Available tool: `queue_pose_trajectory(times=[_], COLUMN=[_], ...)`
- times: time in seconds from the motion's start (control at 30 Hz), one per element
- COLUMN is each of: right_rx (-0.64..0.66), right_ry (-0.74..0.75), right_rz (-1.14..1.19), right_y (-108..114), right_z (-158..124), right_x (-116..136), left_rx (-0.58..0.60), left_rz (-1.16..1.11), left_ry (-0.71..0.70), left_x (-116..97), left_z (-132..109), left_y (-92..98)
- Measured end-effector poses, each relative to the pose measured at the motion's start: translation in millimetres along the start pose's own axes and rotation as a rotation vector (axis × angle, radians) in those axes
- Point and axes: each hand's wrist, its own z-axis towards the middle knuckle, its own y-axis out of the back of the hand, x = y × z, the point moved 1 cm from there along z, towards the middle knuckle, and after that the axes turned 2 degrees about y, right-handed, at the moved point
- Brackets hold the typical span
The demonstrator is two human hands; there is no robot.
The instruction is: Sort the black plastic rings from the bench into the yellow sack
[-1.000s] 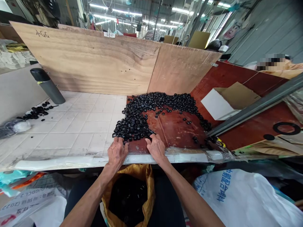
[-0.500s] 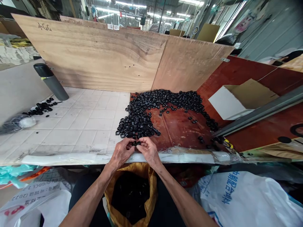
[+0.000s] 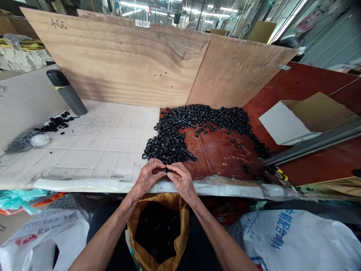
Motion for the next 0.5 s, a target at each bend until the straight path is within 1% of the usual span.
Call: queue_pose_trajectory(times=[0.07,0.13,0.2,0.33,0.5], right_rx=[0.012,-0.011,-0.046,-0.053,-0.047], right_ry=[-0.005,-0.027,-0.053,-0.026,0.001], right_rz=[-0.004,0.008,0.021,0.022,0.013], right_y=[1.3,2.1,2.2,0.9,-0.1], right_z=[-0.2,-0.5,-1.0,-0.7,0.5], right_x=[0.9,1.5,1.6,1.7,3.8], left_rx=[0.034,0.056,0.050,0.062,0.069], left_rz=[-0.063,-0.122,-0.154,-0.172,-0.097], left_ry=[0.060,0.160,0.216,0.168,0.090], left_x=[0.1,0.5,0.4,0.3,2.5], left_z=[-0.9,-2.8,-4.6,-5.9,-6.9], left_y=[-0.7,-1.7,-2.2,-2.2,-2.2])
